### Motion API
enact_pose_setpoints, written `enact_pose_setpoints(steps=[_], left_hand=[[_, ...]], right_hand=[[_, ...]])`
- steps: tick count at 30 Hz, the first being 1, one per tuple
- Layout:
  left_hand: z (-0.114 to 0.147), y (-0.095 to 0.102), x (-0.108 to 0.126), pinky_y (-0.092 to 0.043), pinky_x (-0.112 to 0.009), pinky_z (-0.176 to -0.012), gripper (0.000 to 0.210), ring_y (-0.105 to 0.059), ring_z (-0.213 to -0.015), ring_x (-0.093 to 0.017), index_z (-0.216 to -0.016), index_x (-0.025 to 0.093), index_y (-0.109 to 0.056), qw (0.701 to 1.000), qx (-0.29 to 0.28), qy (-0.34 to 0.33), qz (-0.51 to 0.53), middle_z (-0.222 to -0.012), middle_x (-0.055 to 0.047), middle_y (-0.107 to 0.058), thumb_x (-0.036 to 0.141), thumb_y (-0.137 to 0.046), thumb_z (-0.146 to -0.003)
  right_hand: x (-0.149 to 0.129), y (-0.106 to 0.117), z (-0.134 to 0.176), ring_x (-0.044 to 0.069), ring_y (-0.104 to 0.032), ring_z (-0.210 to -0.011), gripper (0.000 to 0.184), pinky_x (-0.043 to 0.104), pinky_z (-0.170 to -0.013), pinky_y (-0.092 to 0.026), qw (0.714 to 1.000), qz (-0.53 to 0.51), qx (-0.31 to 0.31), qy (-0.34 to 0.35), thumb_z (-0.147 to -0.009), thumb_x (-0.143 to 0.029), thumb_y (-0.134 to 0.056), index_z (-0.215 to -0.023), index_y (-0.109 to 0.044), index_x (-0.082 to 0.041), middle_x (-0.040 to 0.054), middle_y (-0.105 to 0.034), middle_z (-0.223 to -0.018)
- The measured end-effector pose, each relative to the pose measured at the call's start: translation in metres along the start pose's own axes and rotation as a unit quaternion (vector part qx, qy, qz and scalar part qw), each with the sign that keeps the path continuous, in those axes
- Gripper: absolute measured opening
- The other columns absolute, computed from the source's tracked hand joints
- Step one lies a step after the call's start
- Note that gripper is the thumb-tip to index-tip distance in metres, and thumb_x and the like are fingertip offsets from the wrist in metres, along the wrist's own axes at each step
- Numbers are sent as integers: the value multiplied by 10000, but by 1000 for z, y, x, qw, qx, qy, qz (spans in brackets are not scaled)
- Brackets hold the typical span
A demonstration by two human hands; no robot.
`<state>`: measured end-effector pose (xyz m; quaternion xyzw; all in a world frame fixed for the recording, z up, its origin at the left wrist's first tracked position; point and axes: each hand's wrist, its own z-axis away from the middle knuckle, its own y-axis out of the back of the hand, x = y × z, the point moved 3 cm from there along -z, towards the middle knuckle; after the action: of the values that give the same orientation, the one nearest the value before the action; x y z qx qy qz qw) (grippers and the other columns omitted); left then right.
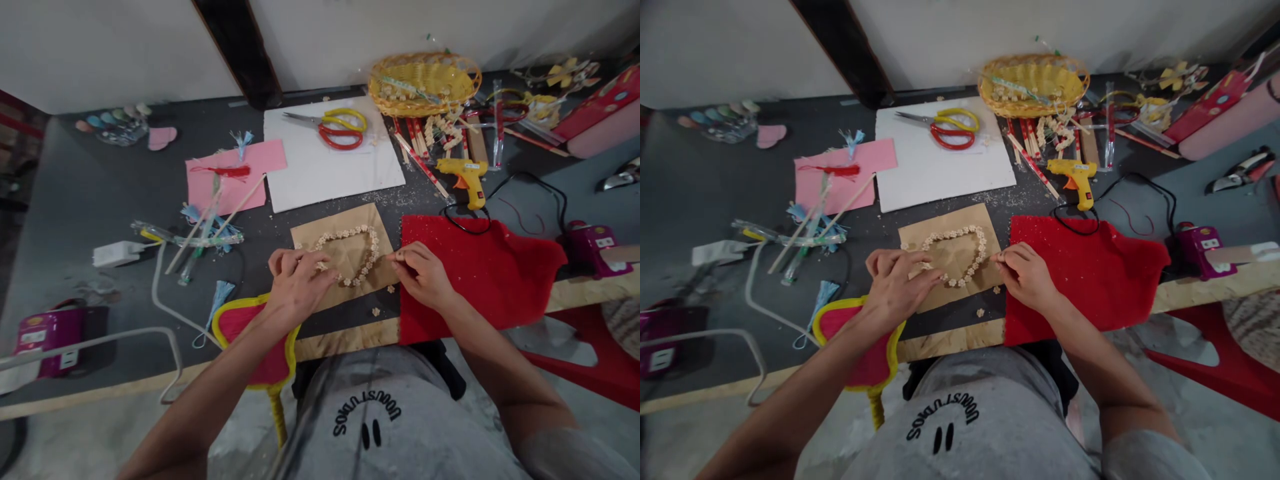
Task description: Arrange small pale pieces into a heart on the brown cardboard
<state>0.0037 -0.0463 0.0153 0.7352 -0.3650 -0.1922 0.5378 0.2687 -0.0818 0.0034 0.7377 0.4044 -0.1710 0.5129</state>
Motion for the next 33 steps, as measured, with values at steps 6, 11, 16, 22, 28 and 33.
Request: enact_pose_setpoints(steps=[6,11,16,22,28,33], left_hand=[[-4,8,9,-337,-457,-935,145,-454,-1092,-257,-1027,318,-741,1000,-9,-1,8,-1137,-54,-644,313,-601,-988],[-6,3,16,-356,-463,-948,128,-452,-1108,-266,-988,302,-730,1000,-17,-17,14,-1146,-51,-636,329,-605,-988],[-4,-6,12,-354,-438,-962,132,-461,-1103,-254,-954,307,-715,1000,-10,-12,16,-1146,-22,-634,320,-590,-995],[-3,-5,9,-330,-456,-967,131,-454,-1111,-257,-970,313,-729,1000,-6,-9,23,-1169,-36,-640,327,-601,-992],[-3,-4,10,-336,-454,-960,151,-445,-1122,-274,-1031,318,-733,1000,-26,-11,13,-1185,-48,-634,361,-594,-991],[-4,1,15,-315,-463,-986,143,-451,-1112,-264,-1028,342,-741,1000,-14,-1,8,-1156,-48,-651,347,-608,-977]], right_hand=[[1,0,0,194,-685,-867,133,359,-767,-583,1000,-2,-9,0,-976,-165,-571,-970,-686,-230,57,-734,-908],[1,0,0,202,-684,-881,146,370,-781,-584,1000,-17,-13,-7,-977,-167,-565,-988,-691,-240,58,-739,-930],[1,0,0,200,-675,-877,150,361,-770,-575,1000,-12,-18,-12,-994,-204,-552,-965,-695,-244,58,-726,-917],[1,0,0,194,-677,-870,129,349,-765,-580,1000,-5,-9,1,-977,-172,-571,-965,-688,-225,60,-729,-909],[1,1,0,200,-688,-881,137,367,-779,-589,1000,-5,-19,-11,-979,-188,-568,-982,-695,-238,58,-737,-926],[2,0,0,201,-689,-873,137,379,-772,-595,1000,-8,-14,-15,-973,-177,-565,-957,-688,-237,59,-738,-918]])
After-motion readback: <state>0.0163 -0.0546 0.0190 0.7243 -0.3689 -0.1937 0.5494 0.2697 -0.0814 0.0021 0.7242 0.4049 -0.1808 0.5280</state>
